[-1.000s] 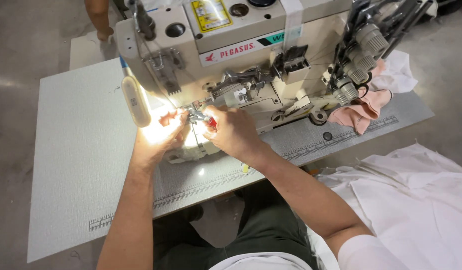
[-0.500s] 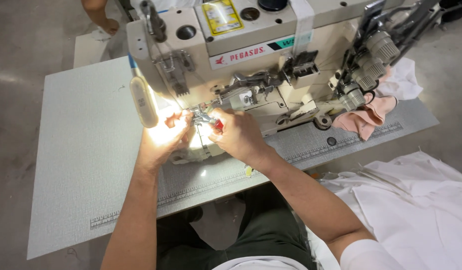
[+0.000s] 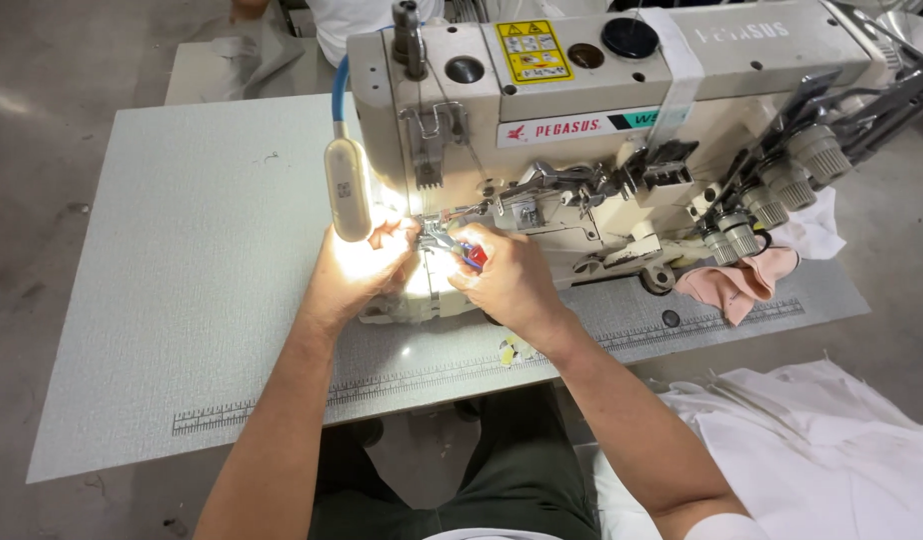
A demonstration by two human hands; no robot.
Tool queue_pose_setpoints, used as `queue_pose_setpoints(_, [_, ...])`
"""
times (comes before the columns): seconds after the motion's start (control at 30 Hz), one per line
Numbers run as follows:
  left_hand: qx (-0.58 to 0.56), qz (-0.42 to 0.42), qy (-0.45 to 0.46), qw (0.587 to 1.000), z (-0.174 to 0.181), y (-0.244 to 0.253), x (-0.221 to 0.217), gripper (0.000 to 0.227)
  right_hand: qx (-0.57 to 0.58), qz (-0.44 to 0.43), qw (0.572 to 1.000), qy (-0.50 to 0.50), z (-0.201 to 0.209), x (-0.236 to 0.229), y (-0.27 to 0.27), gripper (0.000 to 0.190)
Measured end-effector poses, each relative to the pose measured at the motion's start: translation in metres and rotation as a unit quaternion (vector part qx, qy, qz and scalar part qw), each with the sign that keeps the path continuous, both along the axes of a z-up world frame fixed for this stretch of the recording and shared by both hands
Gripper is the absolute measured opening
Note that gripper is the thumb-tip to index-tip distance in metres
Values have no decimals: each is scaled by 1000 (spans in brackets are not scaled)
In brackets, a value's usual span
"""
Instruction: The person threads a sewing machine by hand, guiding the thread through the tension assembly and needle area. They use a red-handled screwdriver to adjust a screw on the machine's tension mechanism and later use scissors to cut the thread.
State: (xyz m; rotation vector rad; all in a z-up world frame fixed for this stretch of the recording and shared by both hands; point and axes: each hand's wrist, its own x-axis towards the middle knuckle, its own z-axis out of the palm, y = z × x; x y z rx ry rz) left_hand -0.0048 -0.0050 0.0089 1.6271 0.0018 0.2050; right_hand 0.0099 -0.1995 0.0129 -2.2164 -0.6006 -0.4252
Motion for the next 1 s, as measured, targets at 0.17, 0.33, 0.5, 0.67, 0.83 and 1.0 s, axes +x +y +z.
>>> queue_pose_setpoints(0.17, [10,12,-15,1000,-2,-1,0,14,-9,7,1000,-14,4,-6,5,14])
queue_pose_setpoints(0.33, [0,19,-34,999,-10,2,5,13,-13,8,1000,-26,3,-6,6,15])
queue_pose_setpoints(0.5, [9,13,-85,996,-15,2,3,4,19,-21,999,-20,2,-5,6,16])
queue_pose_setpoints(0.67, [14,18,-98,995,-8,0,-10,8,23,-20,1000,-3,0,-5,8,18])
queue_pose_setpoints(0.83, [21,28,-107,994,-9,5,-7,11,32,-3,999,14,6,-8,10,20])
queue_pose_setpoints(1.0, [44,15,-118,992,-17,9,5,14,36,5,999,27,6,-6,11,23])
